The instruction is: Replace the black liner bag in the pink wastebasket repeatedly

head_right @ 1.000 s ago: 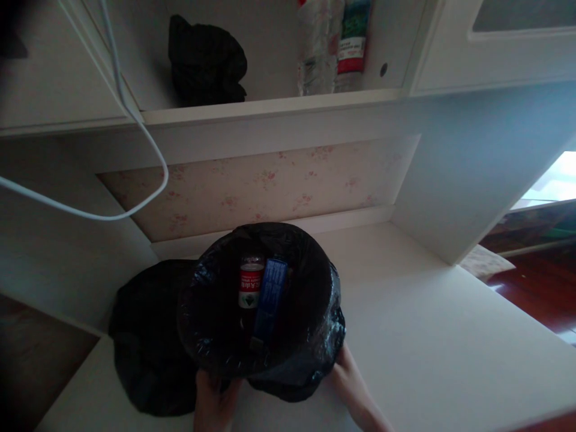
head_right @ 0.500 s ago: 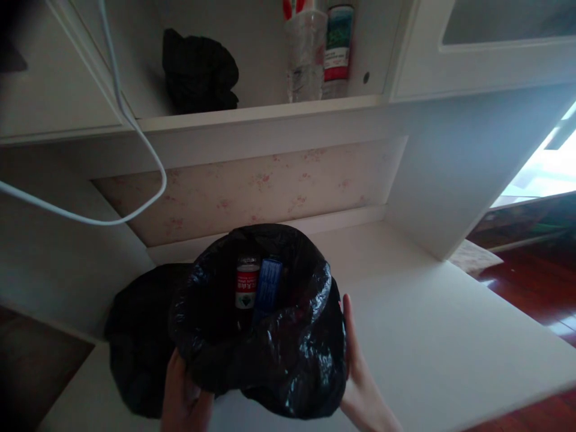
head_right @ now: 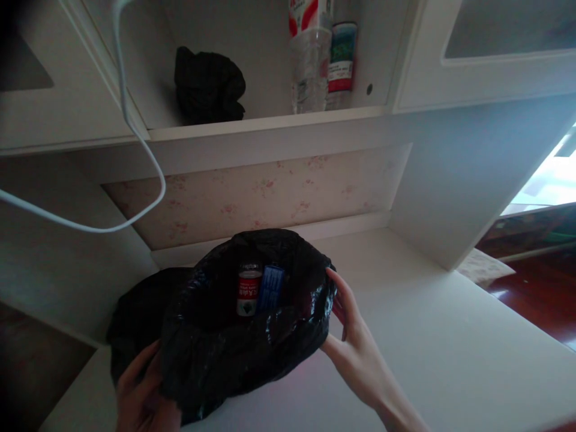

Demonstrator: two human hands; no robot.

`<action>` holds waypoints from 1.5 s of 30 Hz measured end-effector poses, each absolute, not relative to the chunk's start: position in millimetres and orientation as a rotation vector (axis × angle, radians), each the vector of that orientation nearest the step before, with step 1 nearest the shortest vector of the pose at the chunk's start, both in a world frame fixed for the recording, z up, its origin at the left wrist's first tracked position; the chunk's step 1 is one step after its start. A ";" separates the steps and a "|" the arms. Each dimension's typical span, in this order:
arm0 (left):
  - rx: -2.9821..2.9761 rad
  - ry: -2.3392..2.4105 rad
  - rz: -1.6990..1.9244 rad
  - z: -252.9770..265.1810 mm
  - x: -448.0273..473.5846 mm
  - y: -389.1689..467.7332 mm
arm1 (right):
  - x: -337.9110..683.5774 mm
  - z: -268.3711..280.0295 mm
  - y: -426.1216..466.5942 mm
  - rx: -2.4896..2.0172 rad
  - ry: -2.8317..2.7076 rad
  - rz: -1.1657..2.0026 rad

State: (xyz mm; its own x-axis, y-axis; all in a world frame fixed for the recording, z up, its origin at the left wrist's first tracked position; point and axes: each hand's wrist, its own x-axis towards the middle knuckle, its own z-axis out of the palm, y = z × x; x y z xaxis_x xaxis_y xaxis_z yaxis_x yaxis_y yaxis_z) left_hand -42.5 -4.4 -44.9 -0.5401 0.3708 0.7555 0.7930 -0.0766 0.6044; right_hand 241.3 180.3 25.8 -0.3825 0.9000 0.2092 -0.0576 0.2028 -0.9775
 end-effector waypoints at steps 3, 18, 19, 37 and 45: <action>-1.016 -2.031 -2.072 -27.0 -49.7 8.6 | 240.0 44.5 198.5 -0.835 -1.584 1.416; -1.059 -2.431 -2.891 51.6 -110.3 89.2 | 205.9 59.8 291.4 -0.915 -1.273 1.967; -1.052 -2.420 -2.882 56.5 -114.2 93.7 | 203.7 62.0 295.4 -0.922 -1.265 1.924; -1.251 -1.267 -2.668 118.9 -128.5 124.0 | 193.4 143.4 350.8 -0.741 -1.369 1.199; -1.437 -1.218 -2.799 129.6 -94.0 73.7 | 228.8 153.7 289.8 -0.393 -1.944 1.182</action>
